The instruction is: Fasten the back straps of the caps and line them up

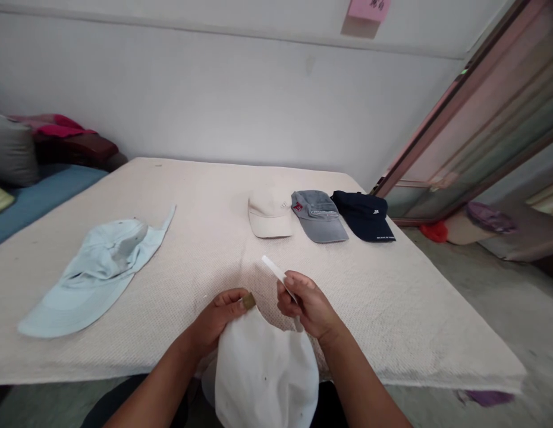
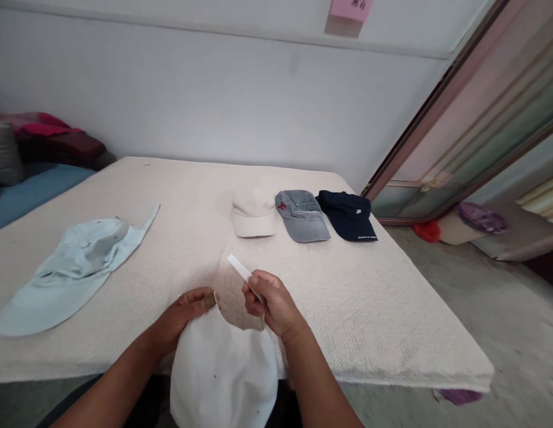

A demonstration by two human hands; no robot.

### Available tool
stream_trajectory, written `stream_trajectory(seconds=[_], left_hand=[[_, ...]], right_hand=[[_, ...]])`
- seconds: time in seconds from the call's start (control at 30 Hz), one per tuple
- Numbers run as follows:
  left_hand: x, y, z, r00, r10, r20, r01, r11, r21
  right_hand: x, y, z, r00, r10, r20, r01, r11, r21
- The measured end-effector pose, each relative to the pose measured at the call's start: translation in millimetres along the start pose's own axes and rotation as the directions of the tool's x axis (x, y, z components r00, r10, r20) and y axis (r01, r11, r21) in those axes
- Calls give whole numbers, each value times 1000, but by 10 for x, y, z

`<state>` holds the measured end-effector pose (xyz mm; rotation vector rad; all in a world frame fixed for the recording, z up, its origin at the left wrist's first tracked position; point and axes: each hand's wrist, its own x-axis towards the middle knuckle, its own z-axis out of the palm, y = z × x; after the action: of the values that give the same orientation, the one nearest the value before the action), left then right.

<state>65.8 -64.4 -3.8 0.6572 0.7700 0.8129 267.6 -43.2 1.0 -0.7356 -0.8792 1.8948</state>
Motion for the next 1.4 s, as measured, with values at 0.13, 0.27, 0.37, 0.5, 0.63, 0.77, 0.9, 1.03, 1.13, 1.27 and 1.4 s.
stream_trajectory(seconds=[0.13, 0.27, 0.37, 0.5, 0.63, 0.77, 0.9, 1.03, 1.13, 1.27, 1.4], left_hand=[[6, 0, -10, 1000, -11, 18, 11, 1000, 13], [58, -22, -42, 1000, 17, 25, -17, 999, 28], [70, -23, -48, 999, 35, 8, -35, 999, 29], [-14, 37, -26, 999, 33, -21, -33, 999, -14], [-117, 138, 7, 998, 65, -10, -65, 996, -60], [-119, 189, 49, 997, 42, -65, -43, 999, -22], [-52, 145, 7, 993, 16, -113, -14, 1000, 18], [15, 89, -91, 988, 69, -138, -56, 994, 94], [28, 70, -114, 986, 88, -144, -72, 992, 108], [5, 77, -60, 991, 90, -99, -81, 993, 90], [-10, 102, -8, 995, 76, -61, -69, 992, 106]], right_hand=[[-51, -57, -46, 999, 36, 36, -36, 999, -15], [-62, -68, -4, 995, 95, 37, -94, 995, -33], [-58, -56, 14, 993, 120, 15, -119, 990, -74], [-70, -33, -14, 989, 145, -12, -145, 987, -73], [-85, -30, -44, 996, 81, 46, -81, 997, -2], [-74, -68, -54, 999, 31, 41, -31, 1000, 0], [-49, -117, -57, 1000, -5, -11, 5, 1000, -27], [-29, -127, -42, 999, -2, -32, 0, 997, -75], [-27, -114, -28, 999, 21, -26, -24, 994, -108], [-34, -90, -15, 998, 60, -10, -61, 985, -162], [-38, -68, 9, 996, 81, 24, -74, 974, -215]])
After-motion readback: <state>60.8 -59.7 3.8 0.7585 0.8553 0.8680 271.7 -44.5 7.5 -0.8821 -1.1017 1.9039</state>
